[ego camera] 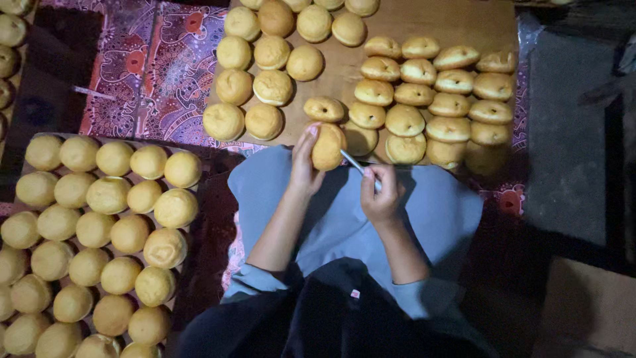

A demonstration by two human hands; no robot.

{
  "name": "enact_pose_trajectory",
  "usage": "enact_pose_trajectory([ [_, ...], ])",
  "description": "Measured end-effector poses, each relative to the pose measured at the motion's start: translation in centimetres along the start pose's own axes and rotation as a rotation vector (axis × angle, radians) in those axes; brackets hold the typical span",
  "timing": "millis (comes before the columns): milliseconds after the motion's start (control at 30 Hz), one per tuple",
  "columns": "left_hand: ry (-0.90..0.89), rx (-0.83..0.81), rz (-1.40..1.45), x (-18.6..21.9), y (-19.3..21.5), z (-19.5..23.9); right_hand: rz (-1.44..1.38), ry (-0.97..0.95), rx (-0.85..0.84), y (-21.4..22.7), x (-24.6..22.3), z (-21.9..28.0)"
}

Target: The person sits on the floor and repeatedly picks up round buns, pokes a hole in the center with a metal tool, and places them on a wooden board. The person handles the buns one at a time and continues the process throughout the clip.

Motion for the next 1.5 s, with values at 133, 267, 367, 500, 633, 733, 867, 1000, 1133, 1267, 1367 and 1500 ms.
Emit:
enact_pose_trajectory([
  [133, -0.033, 0.058, 0.053, -0.1, 0.8, -0.2, 0.096, 0.029, -0.01, -0.2, -0.6, 0.7],
  [267, -0.019, 0.003, 0.099, 0.1, 0.9, -0.3, 0.182, 0.119, 0.102, 0.3, -1.3, 0.9],
  [367, 0.014, 0.019, 0.09, 0.0, 0.9, 0.0, 0.128, 0.096, 0.113, 0.2, -1.2, 0.9],
  [500, 0.05, 0.011, 0.09, 0.0, 0.5, 0.1, 0.078, 0.034, 0.119, -0.1, -0.8, 1.0],
  [633, 0.04, -0.042, 0.011, 0.4, 0.0, 0.2, 0.077, 0.028, 0.094, -0.7, -0.5, 1.1],
  [733, 0.049, -0.071, -0.181, -0.1, -0.5, 0.6, 0.146, 0.052, 0.054, -1.6, -0.4, 1.1],
  [867, 0.083, -0.098, -0.335, -1.9, -1.5, 0.8, 0.265, 0.009, -0.068, -3.5, 0.9, 0.2],
  [1000, 0.131, -0.098, -0.293, -2.3, -0.4, 0.7, 0.077, -0.103, -0.168, -4.0, 3.1, -1.1],
  [1133, 0.203, -0.072, -0.24, -3.0, 1.0, 0.2, -0.237, -0.257, -0.403, -4.0, 5.3, -2.5],
  [1267, 0.162, 0.034, -0.165, -4.7, 1.1, 0.1, -0.039, -0.092, -0.236, -2.6, 4.1, -2.5],
  [1367, 0.092, 0.153, -0.087, -5.4, 1.0, 0.4, 0.262, 0.154, 0.07, -2.2, 1.9, -2.3],
  [1500, 0.059, 0.228, -0.105, -5.3, 1.5, 0.8, 0.289, 0.149, 0.039, -3.4, 2.4, -2.3],
])
Point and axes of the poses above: each hand's wrist, its own z-axis away from the middle knuckle, its own y-axis out of the back of the hand, x = y × z, the point moved 5 cm from there along -z, towards the middle knuckle, and after that the axes turned 9 degrees about -x, right-handed, at the moved point
